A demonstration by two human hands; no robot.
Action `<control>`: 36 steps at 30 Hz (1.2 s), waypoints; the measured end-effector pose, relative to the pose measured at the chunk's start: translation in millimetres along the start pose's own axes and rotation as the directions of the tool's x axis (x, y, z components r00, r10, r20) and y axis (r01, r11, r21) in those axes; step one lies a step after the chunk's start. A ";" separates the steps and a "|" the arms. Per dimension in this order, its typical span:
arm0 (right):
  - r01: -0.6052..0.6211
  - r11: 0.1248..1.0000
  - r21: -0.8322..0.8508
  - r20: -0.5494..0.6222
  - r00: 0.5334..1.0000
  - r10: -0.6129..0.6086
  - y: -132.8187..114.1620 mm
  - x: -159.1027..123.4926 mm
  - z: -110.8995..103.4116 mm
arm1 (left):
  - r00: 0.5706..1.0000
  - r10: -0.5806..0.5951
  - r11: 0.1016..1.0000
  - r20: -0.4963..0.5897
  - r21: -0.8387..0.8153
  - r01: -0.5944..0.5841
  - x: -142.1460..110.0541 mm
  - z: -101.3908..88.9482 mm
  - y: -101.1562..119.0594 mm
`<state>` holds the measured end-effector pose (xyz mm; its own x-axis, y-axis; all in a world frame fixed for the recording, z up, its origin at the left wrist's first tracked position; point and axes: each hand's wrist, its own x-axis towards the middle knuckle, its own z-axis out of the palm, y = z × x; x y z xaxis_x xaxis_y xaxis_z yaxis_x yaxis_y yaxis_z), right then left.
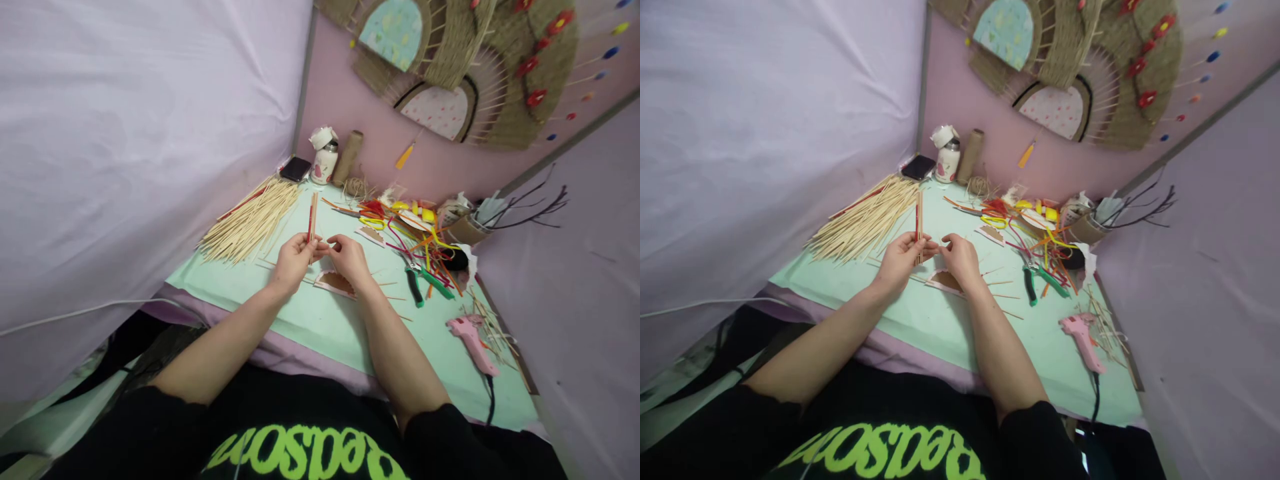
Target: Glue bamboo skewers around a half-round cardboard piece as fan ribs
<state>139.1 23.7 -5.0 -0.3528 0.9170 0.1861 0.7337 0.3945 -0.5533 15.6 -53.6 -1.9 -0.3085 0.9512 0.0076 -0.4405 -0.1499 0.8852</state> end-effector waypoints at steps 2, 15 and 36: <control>-0.014 0.999 -0.042 0.018 1.000 0.014 1.0 -1.1 2.0 | 1.000 0.000 1.000 0.002 -0.004 0.000 -0.1 -0.1 0.0; -0.030 0.978 -0.204 0.101 0.994 0.052 -0.7 -6.4 1.6 | 1.000 0.000 1.000 0.019 0.010 0.000 0.1 -1.8 -0.4; 0.008 0.981 -0.193 0.102 0.995 0.012 0.8 -11.9 -25.3 | 1.000 -0.019 1.000 0.017 0.004 0.019 -0.8 -0.5 0.5</control>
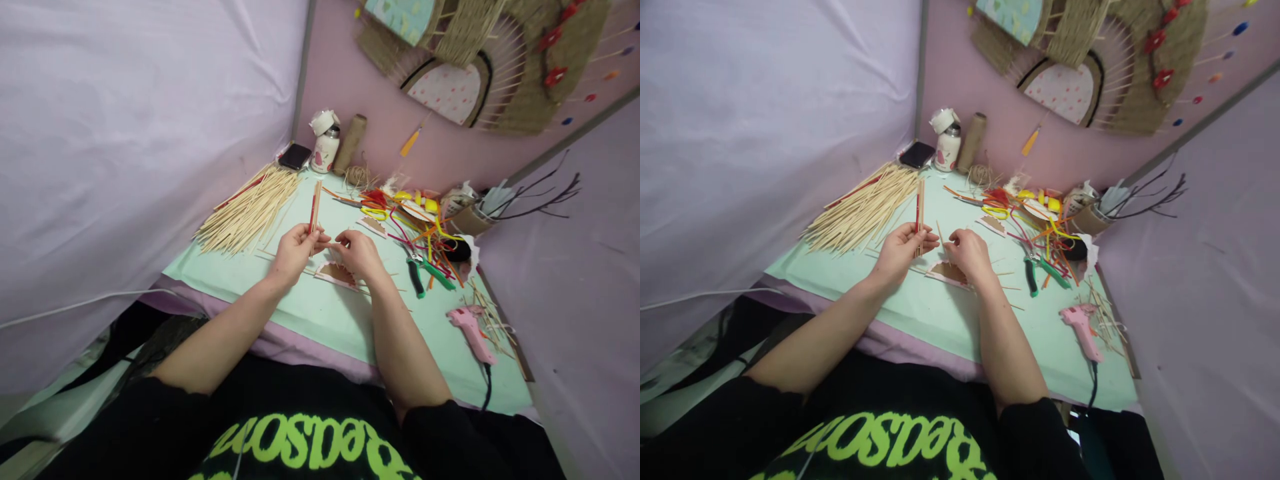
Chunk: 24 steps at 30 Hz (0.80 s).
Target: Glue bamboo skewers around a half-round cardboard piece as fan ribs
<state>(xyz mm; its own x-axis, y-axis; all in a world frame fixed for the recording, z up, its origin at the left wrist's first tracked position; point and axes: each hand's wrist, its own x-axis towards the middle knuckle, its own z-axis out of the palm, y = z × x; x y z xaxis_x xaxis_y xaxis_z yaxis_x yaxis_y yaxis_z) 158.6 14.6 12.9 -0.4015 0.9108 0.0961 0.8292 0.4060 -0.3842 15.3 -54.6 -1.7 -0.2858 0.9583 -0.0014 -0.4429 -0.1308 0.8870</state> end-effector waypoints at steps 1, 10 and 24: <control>0.019 0.999 -0.028 0.027 0.999 -0.018 2.2 -3.0 -5.4 | 1.000 0.000 1.000 -0.001 0.004 0.000 -0.2 -0.2 0.0; 0.225 0.969 -0.098 0.084 0.972 -0.218 22.3 -37.7 -7.0 | 1.000 -0.012 1.000 -0.008 0.022 0.012 -0.9 -0.4 0.8; 0.293 0.955 -0.051 0.102 0.952 -0.287 26.8 -32.0 7.4 | 1.000 0.002 0.999 -0.020 0.040 -0.001 -2.5 -0.1 3.3</control>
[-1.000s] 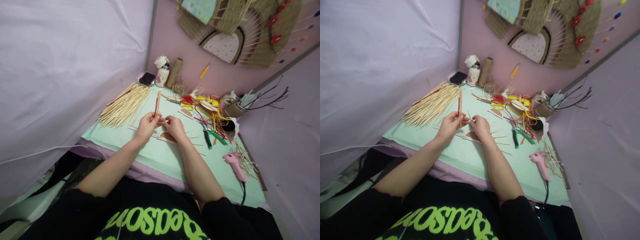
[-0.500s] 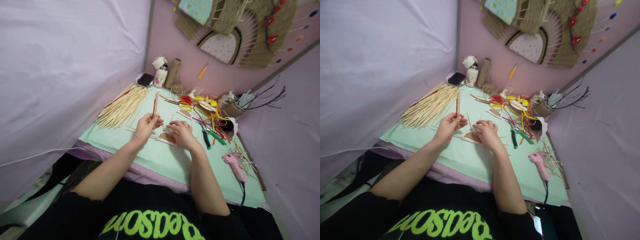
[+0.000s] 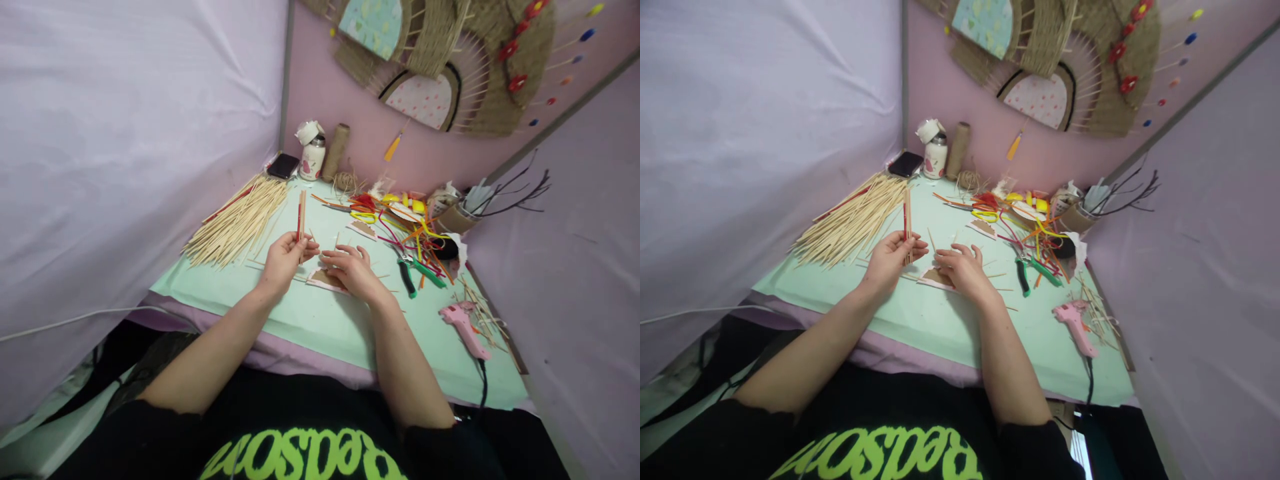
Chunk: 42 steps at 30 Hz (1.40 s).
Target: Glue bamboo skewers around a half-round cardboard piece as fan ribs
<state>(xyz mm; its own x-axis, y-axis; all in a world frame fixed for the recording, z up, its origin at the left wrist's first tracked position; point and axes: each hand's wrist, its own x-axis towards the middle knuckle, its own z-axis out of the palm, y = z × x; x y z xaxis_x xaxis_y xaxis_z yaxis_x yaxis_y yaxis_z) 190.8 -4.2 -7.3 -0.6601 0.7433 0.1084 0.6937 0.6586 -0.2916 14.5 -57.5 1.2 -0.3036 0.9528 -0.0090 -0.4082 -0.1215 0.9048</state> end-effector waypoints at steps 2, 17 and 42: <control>-0.002 1.000 -0.006 -0.009 1.000 0.002 0.4 0.8 1.4 | 1.000 -0.001 1.000 0.003 -0.001 0.001 0.0 0.2 -0.1; -0.300 0.951 -0.071 -0.069 0.953 0.296 -16.3 20.6 -10.4 | 1.000 0.006 1.000 0.015 -0.001 -0.006 0.2 -0.4 -1.9; -0.327 0.931 -0.165 -0.005 0.944 0.331 -20.7 43.8 6.6 | 1.000 0.016 1.000 0.022 -0.010 -0.016 2.8 -2.0 -5.3</control>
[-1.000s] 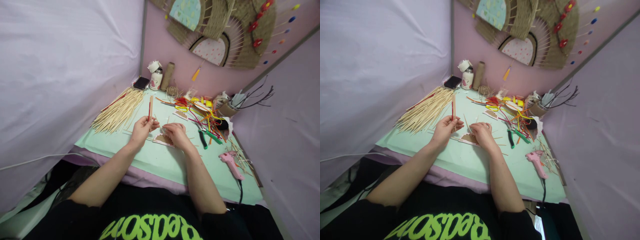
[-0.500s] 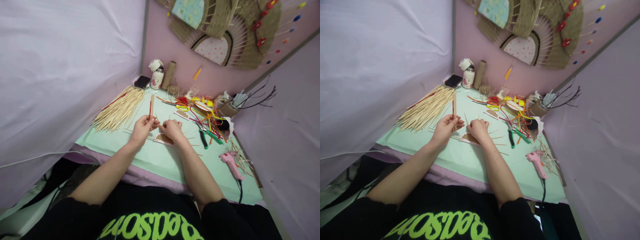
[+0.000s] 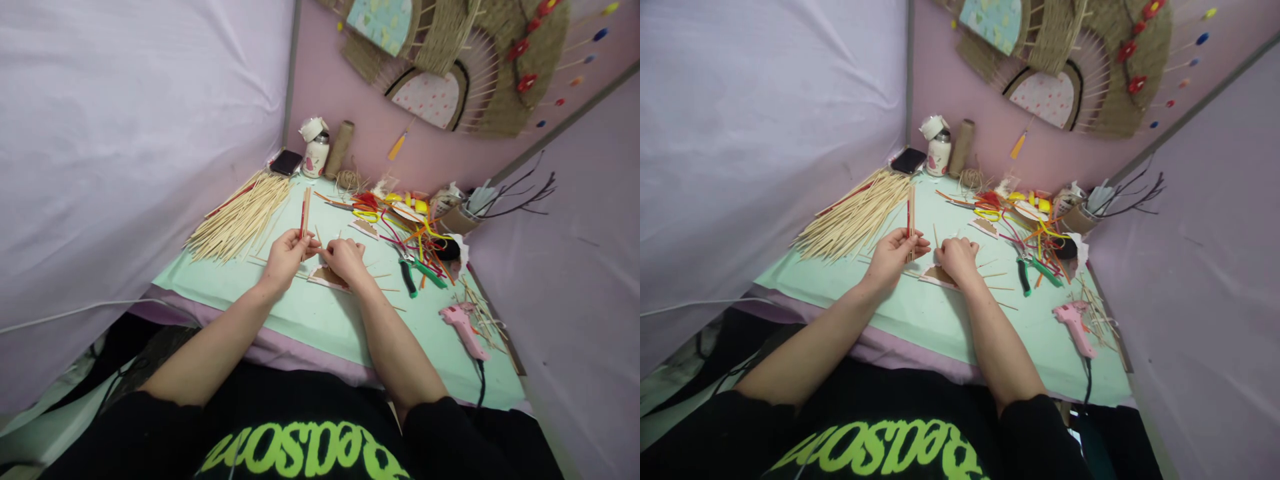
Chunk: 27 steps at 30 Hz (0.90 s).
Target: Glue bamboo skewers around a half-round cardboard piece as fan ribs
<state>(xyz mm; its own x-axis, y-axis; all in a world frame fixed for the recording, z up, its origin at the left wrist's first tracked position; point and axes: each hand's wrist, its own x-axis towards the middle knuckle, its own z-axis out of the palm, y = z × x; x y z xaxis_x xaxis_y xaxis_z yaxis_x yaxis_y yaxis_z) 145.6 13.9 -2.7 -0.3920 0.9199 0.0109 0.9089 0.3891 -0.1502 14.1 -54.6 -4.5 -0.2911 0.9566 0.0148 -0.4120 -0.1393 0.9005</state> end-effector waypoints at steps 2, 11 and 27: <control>-0.003 1.000 0.000 -0.005 1.000 0.003 -0.6 -0.1 -0.4 | 1.000 0.002 1.000 0.001 -0.002 -0.002 -0.4 0.3 0.1; -0.019 1.000 -0.008 -0.001 1.000 0.019 -2.6 0.2 -1.9 | 1.000 -0.014 1.000 0.002 0.000 0.014 -0.1 0.6 0.7; -0.053 0.997 -0.056 -0.011 0.999 0.052 -2.1 1.2 2.7 | 1.000 -0.026 1.000 0.003 0.004 0.026 0.1 0.8 1.2</control>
<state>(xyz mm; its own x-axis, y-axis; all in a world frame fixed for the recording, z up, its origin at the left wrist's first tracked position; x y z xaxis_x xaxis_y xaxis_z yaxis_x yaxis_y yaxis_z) 142.8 14.0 -5.1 -0.3422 0.9395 0.0143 0.9349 0.3420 -0.0953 14.3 -54.5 -3.1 -0.2771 0.9608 -0.0075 -0.4157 -0.1129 0.9025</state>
